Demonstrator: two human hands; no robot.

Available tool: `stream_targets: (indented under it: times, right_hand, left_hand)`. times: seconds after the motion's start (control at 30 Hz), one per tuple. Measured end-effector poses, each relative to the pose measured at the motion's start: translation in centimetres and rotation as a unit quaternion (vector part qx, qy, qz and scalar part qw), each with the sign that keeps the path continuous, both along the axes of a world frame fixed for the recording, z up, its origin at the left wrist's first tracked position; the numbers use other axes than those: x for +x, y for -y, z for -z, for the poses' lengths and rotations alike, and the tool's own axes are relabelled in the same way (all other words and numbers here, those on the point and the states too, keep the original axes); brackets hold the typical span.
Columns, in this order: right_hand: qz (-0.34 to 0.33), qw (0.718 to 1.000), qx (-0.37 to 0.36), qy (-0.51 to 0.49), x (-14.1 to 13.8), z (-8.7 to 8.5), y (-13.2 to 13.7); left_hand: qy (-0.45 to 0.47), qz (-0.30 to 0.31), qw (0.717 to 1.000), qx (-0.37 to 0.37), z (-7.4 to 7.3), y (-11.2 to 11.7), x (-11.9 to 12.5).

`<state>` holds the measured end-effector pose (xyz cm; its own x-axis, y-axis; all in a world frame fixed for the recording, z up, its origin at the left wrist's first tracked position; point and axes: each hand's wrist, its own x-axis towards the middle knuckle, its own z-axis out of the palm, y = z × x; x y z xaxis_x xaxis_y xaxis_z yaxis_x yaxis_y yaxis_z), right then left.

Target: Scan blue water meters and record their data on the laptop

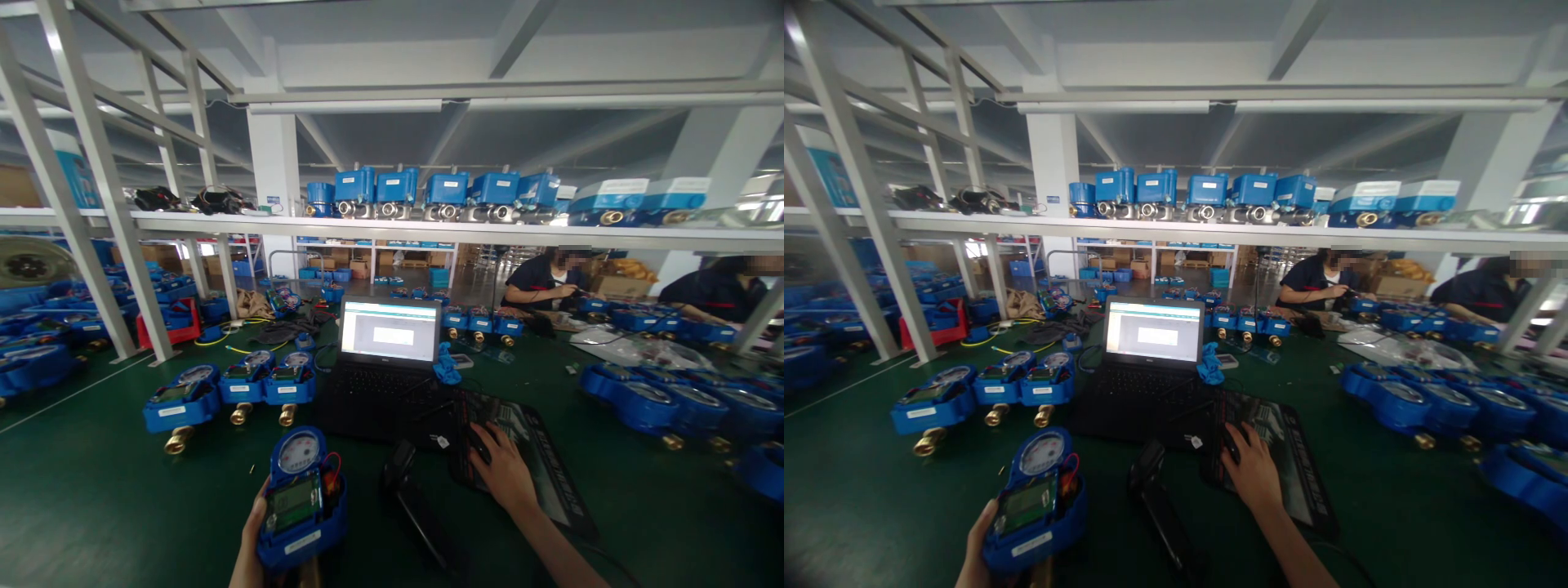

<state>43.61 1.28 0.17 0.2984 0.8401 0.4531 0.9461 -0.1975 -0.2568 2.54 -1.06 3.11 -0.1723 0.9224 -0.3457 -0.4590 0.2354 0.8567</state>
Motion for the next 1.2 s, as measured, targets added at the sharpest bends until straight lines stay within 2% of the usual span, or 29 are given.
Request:
stream_targets:
  times: [0.27, 0.6, 0.97, 1.2]
  right_hand:
    - [-0.009, 1.000, -0.001, 0.004, 0.1, 0.0, 0.0]
    - [-0.014, 1.000, 0.008, -0.001, 0.2, 0.1, 0.1]
    - [-0.009, 1.000, -0.011, 0.004, 0.1, -0.1, 0.3]
    - [-0.008, 1.000, 0.010, 0.002, 0.1, 0.0, 0.2]
  left_hand:
    - [0.008, -0.003, 1.000, -0.001, -0.1, 0.2, 0.0]
    - [0.069, -0.036, 0.996, 0.032, -2.9, 0.4, 1.5]
    - [0.062, -0.019, 0.998, 0.017, -2.7, 0.6, 1.3]
    - [0.085, -0.049, 0.994, 0.045, -2.7, 0.1, 1.4]
